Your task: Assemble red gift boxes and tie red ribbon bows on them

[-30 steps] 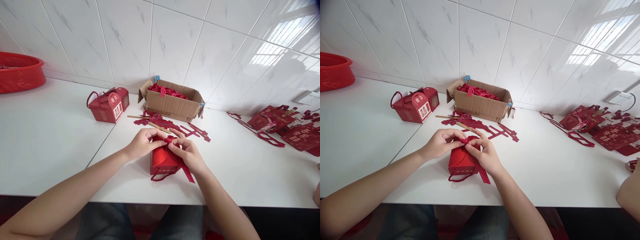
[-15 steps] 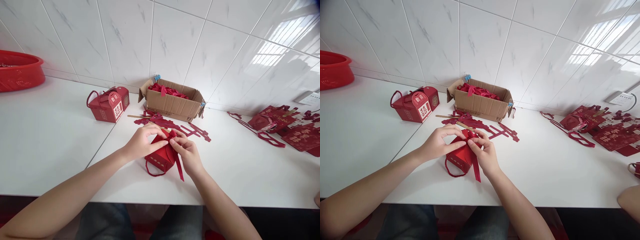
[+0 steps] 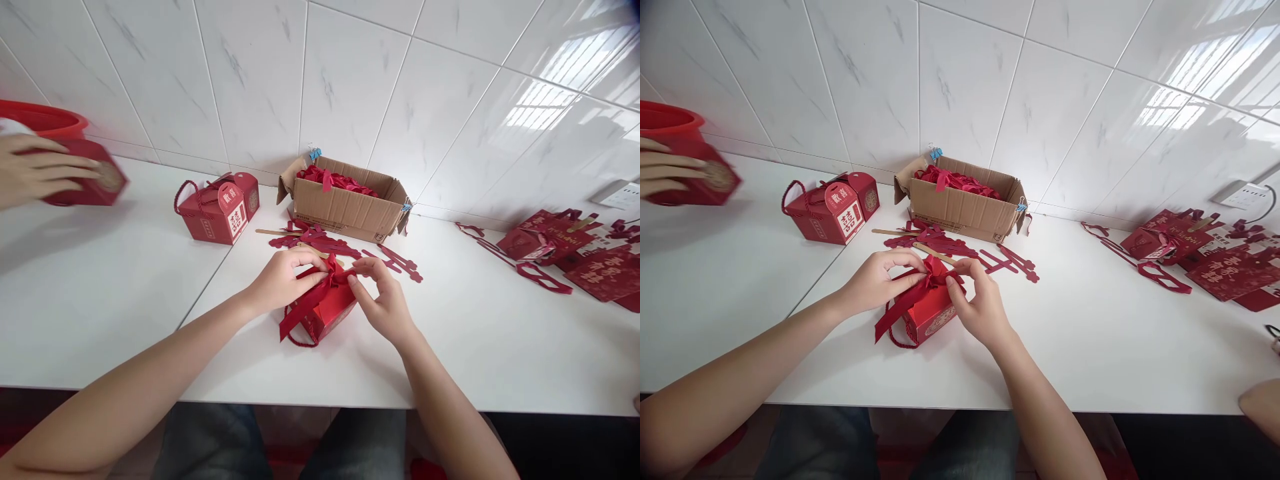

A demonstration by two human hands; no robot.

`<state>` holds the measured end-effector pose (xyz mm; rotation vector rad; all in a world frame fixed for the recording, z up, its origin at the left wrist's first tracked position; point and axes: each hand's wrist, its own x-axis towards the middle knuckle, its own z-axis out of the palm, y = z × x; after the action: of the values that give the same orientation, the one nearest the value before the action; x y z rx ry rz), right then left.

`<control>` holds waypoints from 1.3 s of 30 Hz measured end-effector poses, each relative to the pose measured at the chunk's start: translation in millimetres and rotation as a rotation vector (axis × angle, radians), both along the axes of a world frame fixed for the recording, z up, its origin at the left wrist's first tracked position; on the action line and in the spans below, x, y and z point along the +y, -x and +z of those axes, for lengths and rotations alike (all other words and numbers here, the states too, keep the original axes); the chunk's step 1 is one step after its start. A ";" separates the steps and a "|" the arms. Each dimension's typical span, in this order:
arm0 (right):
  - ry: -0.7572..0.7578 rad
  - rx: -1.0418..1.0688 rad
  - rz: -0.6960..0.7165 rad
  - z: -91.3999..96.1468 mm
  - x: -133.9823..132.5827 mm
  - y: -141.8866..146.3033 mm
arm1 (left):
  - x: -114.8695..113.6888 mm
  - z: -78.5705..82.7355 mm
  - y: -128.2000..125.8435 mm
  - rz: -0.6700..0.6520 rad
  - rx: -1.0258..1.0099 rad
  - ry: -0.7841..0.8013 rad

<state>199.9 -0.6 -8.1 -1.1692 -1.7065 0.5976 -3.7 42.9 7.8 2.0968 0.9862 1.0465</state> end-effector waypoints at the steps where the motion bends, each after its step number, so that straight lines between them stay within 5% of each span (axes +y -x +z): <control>1: -0.021 -0.036 -0.007 -0.2 1.0 -1.6 | -0.3 0.0 -0.2 -0.002 0.000 0.008; 7: -0.039 -0.080 -0.057 3.5 4.6 -14.0 | -1.3 -0.1 -0.9 -0.022 -0.001 0.005; 12: 0.193 0.021 0.102 11.5 4.6 -25.4 | -0.7 -0.7 -0.7 -0.051 0.016 0.002; 15: -0.046 -0.051 -0.060 12.6 6.2 -26.6 | -3.5 0.7 -1.1 -0.098 0.046 0.008; 17: -0.135 -0.032 -0.010 12.0 6.7 -24.9 | -7.5 2.8 -2.2 -0.142 0.067 0.001; 21: -0.084 -0.019 0.286 11.4 3.8 -15.8 | -16.2 7.8 -5.5 -0.219 0.099 -0.036; 31: -0.060 0.041 0.288 6.2 -1.0 -10.3 | -19.7 7.2 -2.8 -0.170 0.083 -0.152; 39: -0.082 -0.129 0.360 9.4 -4.5 -14.2 | -15.1 5.5 2.1 -0.128 0.135 -0.223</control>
<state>214.1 -5.1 1.4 -0.8632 -2.0534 0.6719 -5.8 27.8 13.3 2.4055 0.8158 0.9996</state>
